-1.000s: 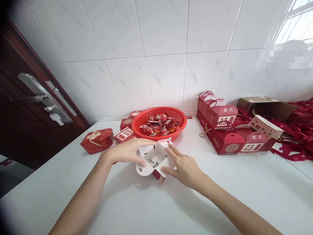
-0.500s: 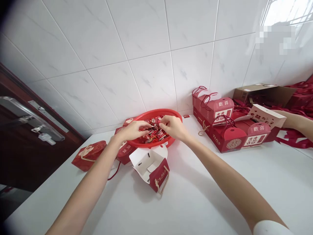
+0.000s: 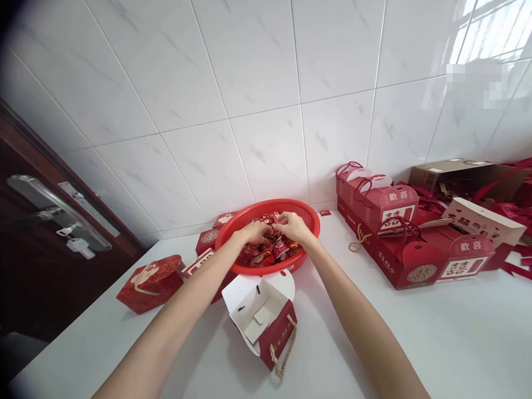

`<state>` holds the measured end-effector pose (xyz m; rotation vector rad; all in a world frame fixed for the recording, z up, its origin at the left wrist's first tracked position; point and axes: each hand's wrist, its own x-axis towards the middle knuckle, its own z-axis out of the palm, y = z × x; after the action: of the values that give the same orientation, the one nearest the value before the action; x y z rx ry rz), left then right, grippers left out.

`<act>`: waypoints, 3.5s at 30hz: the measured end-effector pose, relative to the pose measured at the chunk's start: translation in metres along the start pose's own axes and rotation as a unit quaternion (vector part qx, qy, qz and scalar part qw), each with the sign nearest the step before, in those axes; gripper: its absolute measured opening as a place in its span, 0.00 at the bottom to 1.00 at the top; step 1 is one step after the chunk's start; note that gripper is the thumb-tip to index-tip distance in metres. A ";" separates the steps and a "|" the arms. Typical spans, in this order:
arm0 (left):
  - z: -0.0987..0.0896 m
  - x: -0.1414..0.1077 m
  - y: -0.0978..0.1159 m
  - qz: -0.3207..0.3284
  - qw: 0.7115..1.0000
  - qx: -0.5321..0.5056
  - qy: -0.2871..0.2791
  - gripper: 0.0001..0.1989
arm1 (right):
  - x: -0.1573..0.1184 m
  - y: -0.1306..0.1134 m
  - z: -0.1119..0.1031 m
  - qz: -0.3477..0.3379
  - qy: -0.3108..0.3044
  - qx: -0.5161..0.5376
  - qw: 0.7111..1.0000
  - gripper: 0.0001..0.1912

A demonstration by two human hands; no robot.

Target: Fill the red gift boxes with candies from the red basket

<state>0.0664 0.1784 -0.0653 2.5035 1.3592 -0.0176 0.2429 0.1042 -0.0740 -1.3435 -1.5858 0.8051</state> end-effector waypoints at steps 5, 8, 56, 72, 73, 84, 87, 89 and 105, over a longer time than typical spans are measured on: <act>-0.005 -0.010 0.005 0.044 0.993 -0.103 0.042 0.12 | -0.001 0.005 0.001 0.033 0.006 0.029 0.999 0.08; -0.005 -0.015 0.008 0.085 0.978 -0.180 0.069 0.11 | -0.001 0.010 0.003 0.048 0.014 0.054 0.997 0.13; 0.014 -0.016 0.044 0.107 0.991 0.060 0.046 0.22 | -0.006 -0.005 -0.008 0.078 0.132 0.361 0.920 0.10; 0.010 -0.008 0.015 0.151 0.914 -0.165 0.338 0.18 | -0.007 -0.008 -0.004 0.076 0.104 0.354 0.926 0.11; 0.009 -0.007 0.014 0.165 0.905 -0.168 0.355 0.12 | -0.007 -0.007 -0.004 0.074 0.104 0.358 0.925 0.11; 0.009 -0.005 0.011 0.296 0.848 -0.093 0.429 0.20 | -0.002 -0.002 -0.009 0.072 0.065 0.441 0.892 0.14; 0.011 -0.005 0.012 0.312 0.852 -0.076 0.414 0.19 | -0.003 -0.002 -0.010 0.079 0.050 0.452 0.887 0.14; 0.011 -0.005 0.014 0.313 0.858 -0.066 0.403 0.20 | -0.003 -0.001 -0.010 0.079 0.048 0.461 0.882 0.15; 0.022 -0.022 0.040 0.222 0.974 -0.024 -0.033 0.27 | 0.004 0.005 -0.011 0.065 0.223 0.506 0.831 0.12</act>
<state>0.0900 0.1345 -0.0732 2.6790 0.7412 0.0265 0.2549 0.1084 -0.0737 -0.7401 -0.5073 1.0901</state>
